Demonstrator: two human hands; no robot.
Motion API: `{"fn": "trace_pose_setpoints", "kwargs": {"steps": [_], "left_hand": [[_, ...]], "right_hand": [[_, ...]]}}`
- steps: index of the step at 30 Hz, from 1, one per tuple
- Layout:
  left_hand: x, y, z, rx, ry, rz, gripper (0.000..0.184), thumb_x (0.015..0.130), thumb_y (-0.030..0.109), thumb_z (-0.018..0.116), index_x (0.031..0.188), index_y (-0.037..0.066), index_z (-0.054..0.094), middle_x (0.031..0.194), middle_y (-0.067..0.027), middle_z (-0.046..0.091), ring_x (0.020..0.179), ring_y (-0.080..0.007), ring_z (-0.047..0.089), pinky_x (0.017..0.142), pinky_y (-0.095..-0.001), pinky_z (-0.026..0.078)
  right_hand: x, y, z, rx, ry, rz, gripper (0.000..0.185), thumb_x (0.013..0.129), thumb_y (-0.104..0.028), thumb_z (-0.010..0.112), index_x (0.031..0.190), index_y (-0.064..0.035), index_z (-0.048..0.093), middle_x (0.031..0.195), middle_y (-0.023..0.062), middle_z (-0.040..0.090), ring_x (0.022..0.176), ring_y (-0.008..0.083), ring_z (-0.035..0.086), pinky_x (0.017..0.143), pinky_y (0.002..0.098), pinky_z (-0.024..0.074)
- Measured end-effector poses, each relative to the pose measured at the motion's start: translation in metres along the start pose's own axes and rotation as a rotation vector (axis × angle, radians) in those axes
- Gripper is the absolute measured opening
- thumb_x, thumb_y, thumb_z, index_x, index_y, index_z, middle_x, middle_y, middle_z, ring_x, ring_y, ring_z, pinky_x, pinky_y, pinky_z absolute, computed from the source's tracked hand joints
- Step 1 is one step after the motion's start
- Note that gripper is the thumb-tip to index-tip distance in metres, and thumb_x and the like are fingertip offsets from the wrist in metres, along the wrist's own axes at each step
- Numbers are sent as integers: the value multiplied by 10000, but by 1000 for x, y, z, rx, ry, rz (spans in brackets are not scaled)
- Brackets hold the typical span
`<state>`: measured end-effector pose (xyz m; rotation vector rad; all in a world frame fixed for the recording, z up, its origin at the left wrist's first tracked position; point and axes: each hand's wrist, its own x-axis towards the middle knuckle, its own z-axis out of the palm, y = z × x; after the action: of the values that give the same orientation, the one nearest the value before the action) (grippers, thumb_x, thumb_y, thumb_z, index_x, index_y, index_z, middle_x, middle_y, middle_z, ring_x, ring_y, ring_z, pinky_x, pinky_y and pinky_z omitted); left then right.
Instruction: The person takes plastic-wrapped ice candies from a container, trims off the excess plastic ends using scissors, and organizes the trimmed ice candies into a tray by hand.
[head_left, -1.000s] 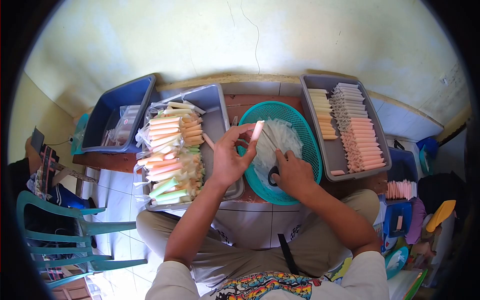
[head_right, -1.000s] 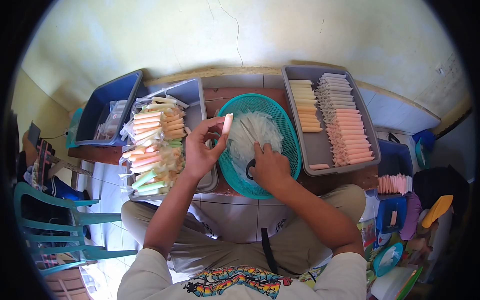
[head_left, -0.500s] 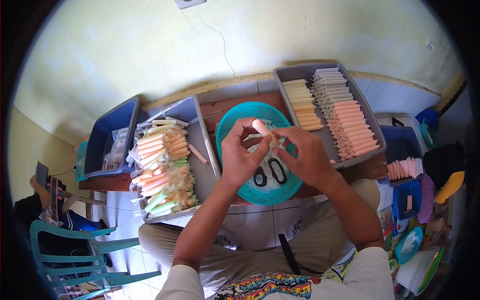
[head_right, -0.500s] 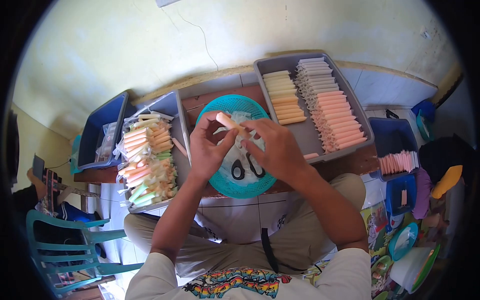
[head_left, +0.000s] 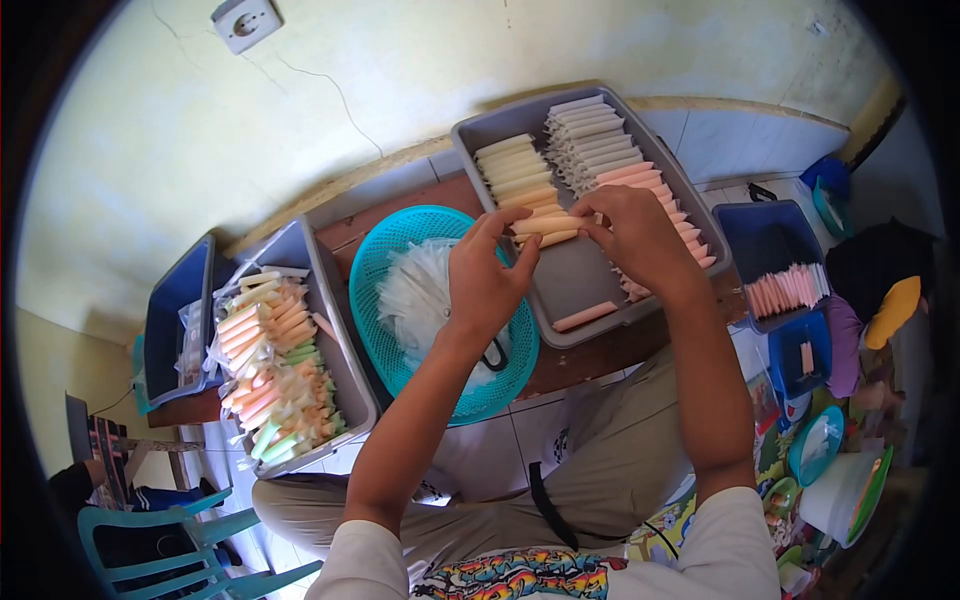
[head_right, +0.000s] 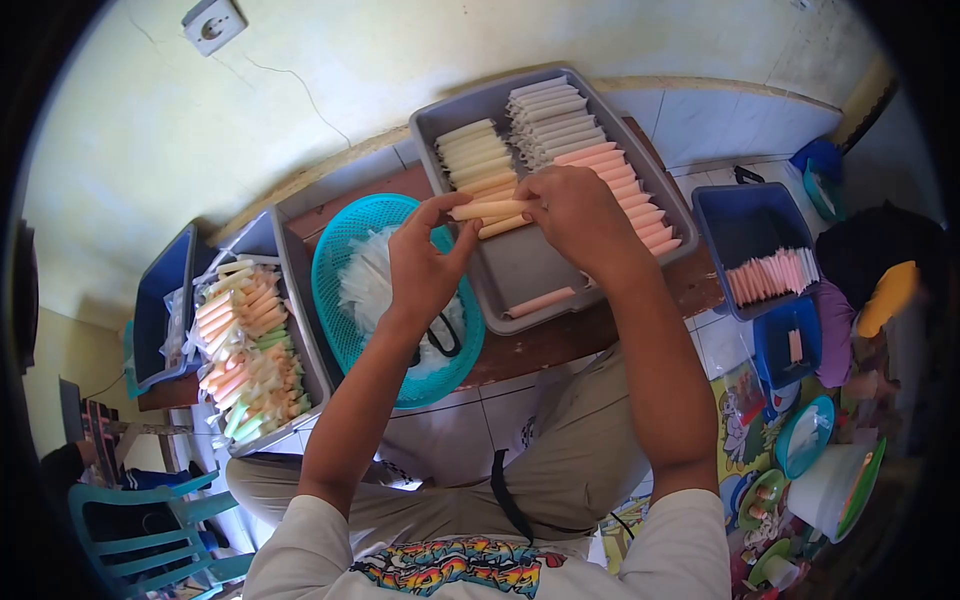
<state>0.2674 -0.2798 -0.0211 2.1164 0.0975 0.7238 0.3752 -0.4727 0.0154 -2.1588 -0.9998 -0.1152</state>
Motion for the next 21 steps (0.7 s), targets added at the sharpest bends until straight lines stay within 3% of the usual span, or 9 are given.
{"fn": "trace_pose_setpoints", "kwargs": {"steps": [4, 6, 7, 9, 10, 12, 15, 18, 21], "left_hand": [[3, -6, 9, 251, -29, 221, 230, 918, 112, 813, 1142, 76, 779, 1091, -126, 795, 980, -317, 767, 1032, -411, 566], [6, -6, 10, 314, -224, 362, 215, 898, 120, 806, 1109, 80, 794, 1054, -124, 802, 962, -352, 756, 1048, -443, 552], [9, -5, 13, 311, -226, 359, 215, 898, 120, 806, 1109, 80, 794, 1054, -124, 802, 962, -352, 756, 1048, -443, 552], [14, -3, 17, 362, -532, 264, 185, 872, 90, 804, 1055, 108, 824, 968, -123, 805, 949, -336, 766, 985, -461, 575], [15, 0, 19, 358, -533, 260, 185, 872, 90, 804, 1055, 108, 824, 968, -123, 805, 949, -336, 766, 985, -461, 575], [18, 8, 25, 547, -749, 157, 199, 853, 72, 791, 1030, 143, 846, 929, -127, 808, 942, -333, 778, 917, -472, 597], [28, 11, 32, 667, -927, 152, 186, 862, 94, 777, 1005, 178, 860, 956, -143, 811, 951, -341, 784, 848, -479, 611], [36, 24, 40, 850, -1114, 139, 166, 886, 126, 750, 1007, 164, 858, 986, -150, 817, 974, -345, 792, 827, -471, 618], [33, 23, 48, 783, -1137, 100, 157, 905, 132, 721, 999, 117, 846, 1018, -156, 820, 990, -340, 799, 833, -463, 627]], "right_hand": [[-10, 21, 7, -84, -42, 80, 120, 877, -22, 745, 978, -1, 806, 938, 228, 762, 937, 408, 735, 859, 479, 571], [-12, 25, 9, -170, -179, 153, 143, 869, 4, 722, 974, -6, 818, 937, 238, 765, 944, 402, 749, 866, 477, 590], [-15, 25, 11, -171, -183, 157, 143, 869, 4, 722, 974, -6, 818, 937, 238, 765, 944, 402, 749, 866, 477, 590], [-20, 22, 15, -271, -309, 215, 134, 870, 2, 717, 956, -7, 820, 936, 235, 768, 964, 394, 762, 891, 471, 611], [-20, 21, 17, -272, -314, 218, 134, 870, 2, 717, 956, -7, 820, 936, 235, 768, 964, 394, 762, 891, 471, 611], [-19, 21, 19, -334, -486, 282, 135, 868, 2, 718, 951, -11, 824, 961, 241, 775, 988, 400, 770, 916, 469, 624], [-30, 39, 38, -419, -443, 155, 136, 882, -2, 708, 950, -9, 825, 998, 262, 775, 994, 418, 776, 907, 480, 631], [-26, 43, 48, -435, -552, 259, 146, 900, -6, 692, 962, 5, 823, 1030, 285, 771, 1003, 430, 780, 902, 501, 632], [-24, 40, 51, -487, -596, 295, 151, 914, -11, 677, 966, 16, 816, 1037, 286, 771, 1022, 429, 780, 904, 513, 632]]}}
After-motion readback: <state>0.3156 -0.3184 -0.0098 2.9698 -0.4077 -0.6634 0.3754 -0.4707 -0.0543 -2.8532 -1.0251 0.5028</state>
